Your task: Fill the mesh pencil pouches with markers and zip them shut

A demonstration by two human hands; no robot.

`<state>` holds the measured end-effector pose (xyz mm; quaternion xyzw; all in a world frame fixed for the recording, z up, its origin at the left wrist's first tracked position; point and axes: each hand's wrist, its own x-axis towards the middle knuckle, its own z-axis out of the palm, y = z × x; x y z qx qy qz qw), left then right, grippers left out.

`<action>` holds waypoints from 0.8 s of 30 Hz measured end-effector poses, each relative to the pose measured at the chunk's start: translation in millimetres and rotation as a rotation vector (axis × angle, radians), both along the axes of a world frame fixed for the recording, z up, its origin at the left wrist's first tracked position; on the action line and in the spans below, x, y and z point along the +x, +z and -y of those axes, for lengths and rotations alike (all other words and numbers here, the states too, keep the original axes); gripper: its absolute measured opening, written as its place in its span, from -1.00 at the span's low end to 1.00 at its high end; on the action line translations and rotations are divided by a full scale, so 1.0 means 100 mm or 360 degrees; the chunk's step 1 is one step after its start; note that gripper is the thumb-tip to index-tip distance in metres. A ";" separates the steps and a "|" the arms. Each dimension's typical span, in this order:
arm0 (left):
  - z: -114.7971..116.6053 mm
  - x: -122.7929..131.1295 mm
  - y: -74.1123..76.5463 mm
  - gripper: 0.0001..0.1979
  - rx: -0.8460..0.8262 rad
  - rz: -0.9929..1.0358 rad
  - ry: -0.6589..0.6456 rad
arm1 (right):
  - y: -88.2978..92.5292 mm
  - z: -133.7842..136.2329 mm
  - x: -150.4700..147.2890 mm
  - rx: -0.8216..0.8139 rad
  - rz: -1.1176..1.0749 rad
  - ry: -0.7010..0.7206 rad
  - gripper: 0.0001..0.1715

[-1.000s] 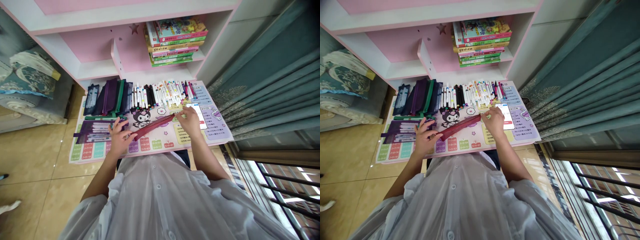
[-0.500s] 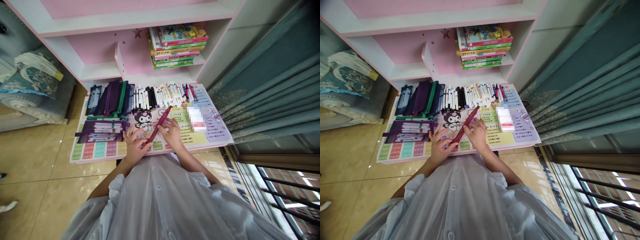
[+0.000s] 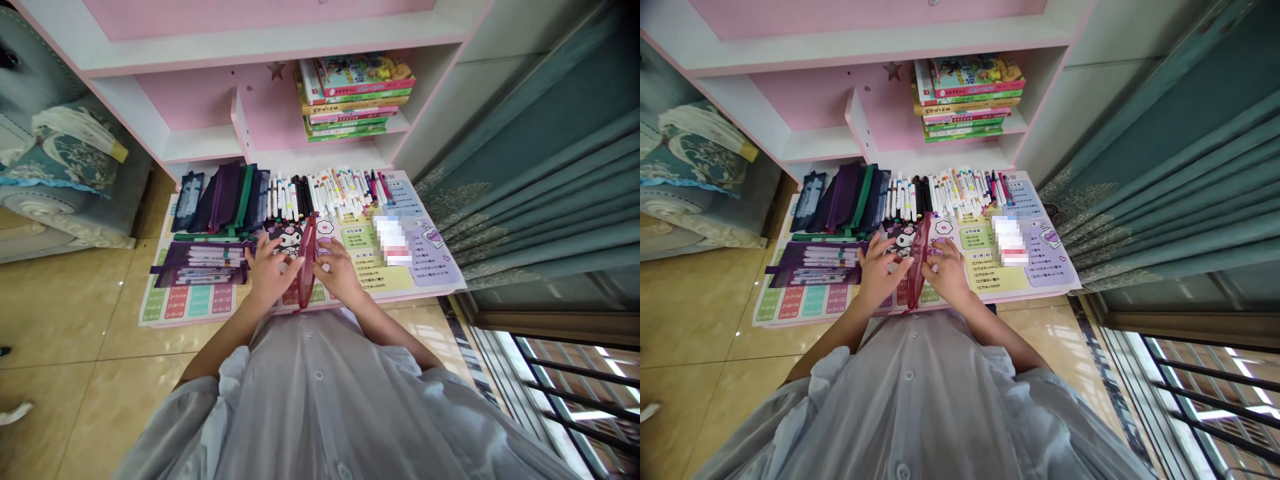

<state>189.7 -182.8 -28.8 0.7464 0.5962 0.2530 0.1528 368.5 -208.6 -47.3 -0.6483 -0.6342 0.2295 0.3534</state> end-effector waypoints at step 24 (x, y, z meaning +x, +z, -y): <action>-0.05 -0.09 -0.06 -0.75 -0.0192 -0.0083 0.0117 | -0.10 -0.16 0.15 -0.0123 0.0141 -0.0033 -0.85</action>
